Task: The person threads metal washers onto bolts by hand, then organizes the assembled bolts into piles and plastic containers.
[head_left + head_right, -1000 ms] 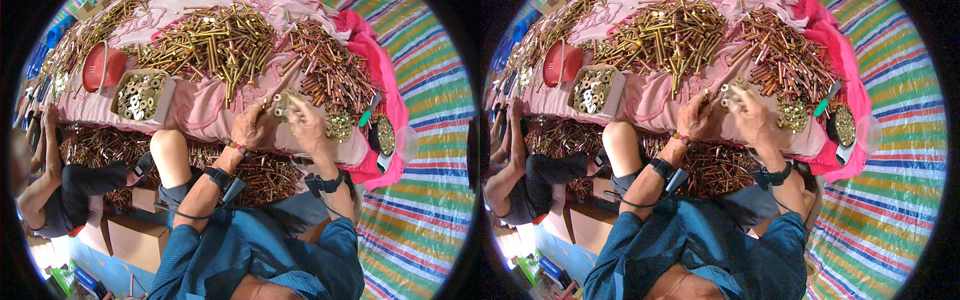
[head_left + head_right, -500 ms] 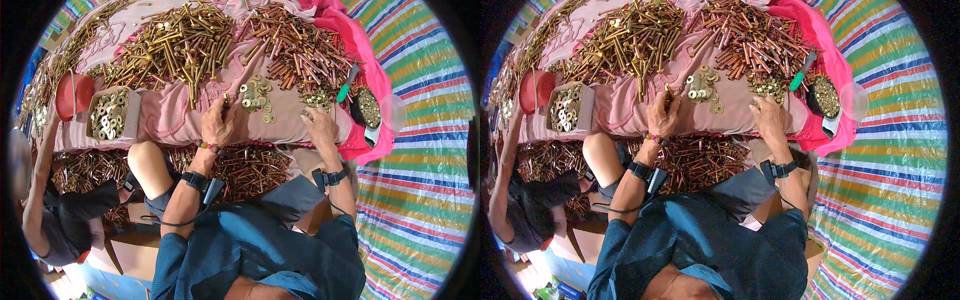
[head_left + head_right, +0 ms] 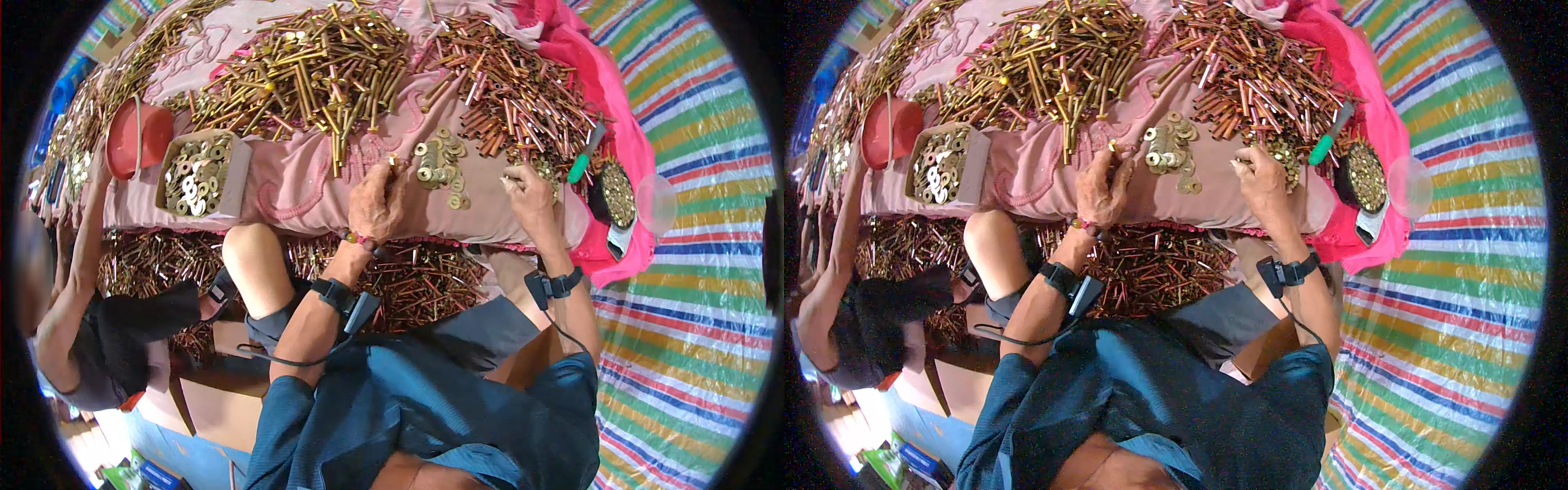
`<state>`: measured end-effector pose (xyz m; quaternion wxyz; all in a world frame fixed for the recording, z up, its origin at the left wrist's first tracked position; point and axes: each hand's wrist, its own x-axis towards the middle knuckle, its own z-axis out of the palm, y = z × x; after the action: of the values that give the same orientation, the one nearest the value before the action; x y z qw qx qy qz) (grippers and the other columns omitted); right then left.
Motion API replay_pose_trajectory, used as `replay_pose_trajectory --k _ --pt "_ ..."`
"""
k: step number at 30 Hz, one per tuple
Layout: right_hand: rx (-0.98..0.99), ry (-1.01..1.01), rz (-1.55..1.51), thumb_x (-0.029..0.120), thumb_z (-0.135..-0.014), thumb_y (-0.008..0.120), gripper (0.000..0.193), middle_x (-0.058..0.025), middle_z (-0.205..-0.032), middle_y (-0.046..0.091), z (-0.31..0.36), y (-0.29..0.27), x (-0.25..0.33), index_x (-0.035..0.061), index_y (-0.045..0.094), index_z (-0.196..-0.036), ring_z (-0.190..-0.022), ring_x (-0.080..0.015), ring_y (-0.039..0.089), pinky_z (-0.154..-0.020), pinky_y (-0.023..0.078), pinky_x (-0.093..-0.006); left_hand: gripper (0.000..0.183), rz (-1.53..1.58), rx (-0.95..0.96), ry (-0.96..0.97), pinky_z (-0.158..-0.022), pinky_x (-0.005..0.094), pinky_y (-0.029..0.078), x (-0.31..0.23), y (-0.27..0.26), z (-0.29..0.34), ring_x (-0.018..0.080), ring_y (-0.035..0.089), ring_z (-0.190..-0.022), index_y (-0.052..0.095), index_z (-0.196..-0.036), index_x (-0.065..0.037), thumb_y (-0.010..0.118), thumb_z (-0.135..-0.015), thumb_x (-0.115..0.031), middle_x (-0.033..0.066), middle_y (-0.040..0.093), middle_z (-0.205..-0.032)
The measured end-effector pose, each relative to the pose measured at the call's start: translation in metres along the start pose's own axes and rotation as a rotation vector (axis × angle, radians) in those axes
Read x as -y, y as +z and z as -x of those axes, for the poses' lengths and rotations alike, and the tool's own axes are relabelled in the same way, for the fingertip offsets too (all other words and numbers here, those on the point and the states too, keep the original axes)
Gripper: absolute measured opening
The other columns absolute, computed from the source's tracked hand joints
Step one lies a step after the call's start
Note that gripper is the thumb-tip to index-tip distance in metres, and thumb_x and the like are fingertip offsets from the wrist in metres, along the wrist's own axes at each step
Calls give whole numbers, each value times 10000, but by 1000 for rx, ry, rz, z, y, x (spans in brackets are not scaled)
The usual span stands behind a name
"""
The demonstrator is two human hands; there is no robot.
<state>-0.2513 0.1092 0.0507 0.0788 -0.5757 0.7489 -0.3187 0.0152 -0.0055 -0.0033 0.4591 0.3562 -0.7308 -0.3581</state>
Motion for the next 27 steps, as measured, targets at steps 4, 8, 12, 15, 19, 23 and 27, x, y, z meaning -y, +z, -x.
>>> replay_pose_trajectory --k 4,8,12,15,19,23,27 --pt "180 302 -646 167 -1013 612 253 -79 -929 704 -13 19 46 -50 657 -1135 -766 -136 695 -618 562 -232 161 70 -16 12 -694 445 524 1 0 1 410 664 -833 610 -1064 -7 659 -922 -65 203 662 -912" --pt "299 325 -1026 158 -1023 596 277 -90 -973 690 -20 37 68 -53 648 -1196 -791 -143 693 -656 583 -258 175 -6 -29 111 -701 450 533 2 -1 0 428 656 -848 625 -1071 -16 668 -913 -77 212 659 -922" --pt "399 121 -872 127 -1020 588 338 -75 -989 672 -32 46 95 -39 604 -1314 -808 -128 671 -713 559 -247 221 -11 1 104 -722 458 542 6 -3 2 426 664 -882 625 -1105 -22 669 -893 -65 216 672 -987" --pt "406 -41 -722 99 -1023 563 334 -66 -1019 653 -39 47 109 -49 602 -1320 -844 -122 657 -757 550 -250 281 -22 17 103 -740 461 548 13 -1 4 426 667 -897 621 -1150 -31 663 -873 -48 215 675 -1019" --pt "276 -224 -428 8 -923 649 235 -78 -1016 678 -47 53 122 0 726 -1145 -885 -146 650 -766 534 -277 365 -5 20 134 -736 464 551 15 -1 4 423 669 -890 608 -1201 -54 653 -839 -37 205 673 -1025" --pt "226 -82 -643 -3 -857 706 195 -90 -976 690 -44 63 134 16 757 -1044 -914 -214 639 -838 496 -322 276 33 63 40 -757 433 536 6 -8 5 422 664 -898 627 -1142 -41 625 -867 -17 207 664 -981" --pt "117 -277 -510 -8 -847 710 182 -93 -967 701 -45 72 126 19 752 -1022 -916 -220 661 -810 519 -313 307 52 23 82 -759 429 536 10 -4 6 419 664 -900 626 -1159 -50 642 -853 -28 202 669 -986"
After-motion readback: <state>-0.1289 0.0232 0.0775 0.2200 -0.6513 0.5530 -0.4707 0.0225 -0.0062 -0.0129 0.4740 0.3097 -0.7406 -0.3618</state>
